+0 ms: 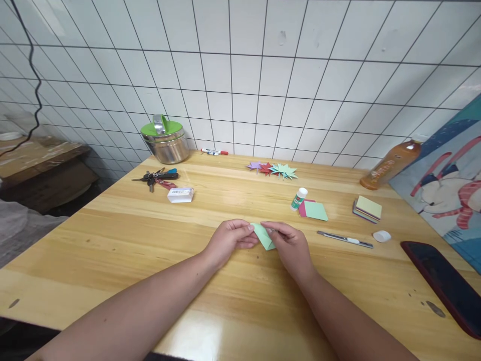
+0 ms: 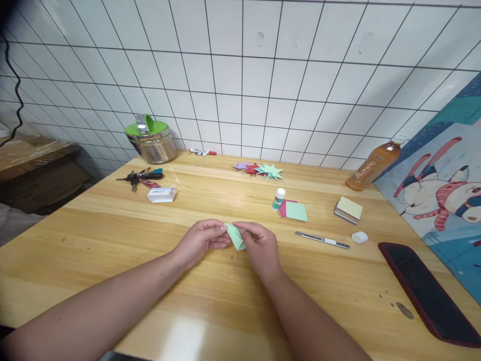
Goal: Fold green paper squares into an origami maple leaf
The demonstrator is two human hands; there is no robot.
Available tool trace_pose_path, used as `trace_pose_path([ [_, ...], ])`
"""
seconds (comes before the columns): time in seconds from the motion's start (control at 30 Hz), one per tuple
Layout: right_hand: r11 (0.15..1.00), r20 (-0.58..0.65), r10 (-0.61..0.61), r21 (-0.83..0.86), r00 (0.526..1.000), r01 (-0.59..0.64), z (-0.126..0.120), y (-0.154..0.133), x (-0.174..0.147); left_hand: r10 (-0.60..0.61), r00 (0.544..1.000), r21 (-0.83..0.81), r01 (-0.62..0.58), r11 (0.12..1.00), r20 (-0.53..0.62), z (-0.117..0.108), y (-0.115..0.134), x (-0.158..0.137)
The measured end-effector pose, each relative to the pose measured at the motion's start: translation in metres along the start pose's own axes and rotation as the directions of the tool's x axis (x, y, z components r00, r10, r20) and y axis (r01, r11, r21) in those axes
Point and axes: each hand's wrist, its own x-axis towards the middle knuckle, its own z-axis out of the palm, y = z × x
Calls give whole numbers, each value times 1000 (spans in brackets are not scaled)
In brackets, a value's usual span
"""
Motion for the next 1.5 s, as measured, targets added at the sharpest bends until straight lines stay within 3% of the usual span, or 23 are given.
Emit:
trace_pose_path([
  [0.13, 999, 47, -27, -16, 999, 27, -3, 1, 1, -25, 1000, -58, 25, 998, 4, -2, 1, 3],
  [0.27, 998, 93, -41, -51, 995, 46, -6, 1, 1, 14, 1000, 2, -14, 1000, -26, -2, 1, 2],
  [0.47, 991, 47, 12, -136, 999, -6, -5, 0, 0, 61, 998, 155, -65, 986, 31, 3, 2, -2],
  [0.67, 989, 54, 35, -146, 998, -27, -1, -1, -2, 37, 999, 113, -33, 993, -34, 3, -3, 2],
  [0.77, 984, 23, -35, -173, 999, 38, -2, -4, -4, 3, 1000, 44, -2, 999, -13, 2, -2, 2],
  [0.9, 921, 56, -231, -310, 971, 236, -4, -5, -3, -85, 994, 17, 84, 996, 65, 0, 0, 0],
  [0.97, 915, 66, -254, -307, 965, 262, -5, -4, -2, -91, 993, 16, 90, 996, 72, -2, 0, 0],
  [1.2, 946, 43, -199, -253, 979, 203, -5, 0, -1, 0, 1000, 38, 0, 999, 5, -2, -1, 1],
  [1.4, 989, 100, 87, -128, 991, -74, -3, -2, 0, 206, 978, 297, -203, 933, 21, 2, -3, 1],
  [1.5, 987, 98, 98, -137, 990, -84, -2, -1, 1, 208, 978, 332, -206, 921, 29, 5, -4, 0],
])
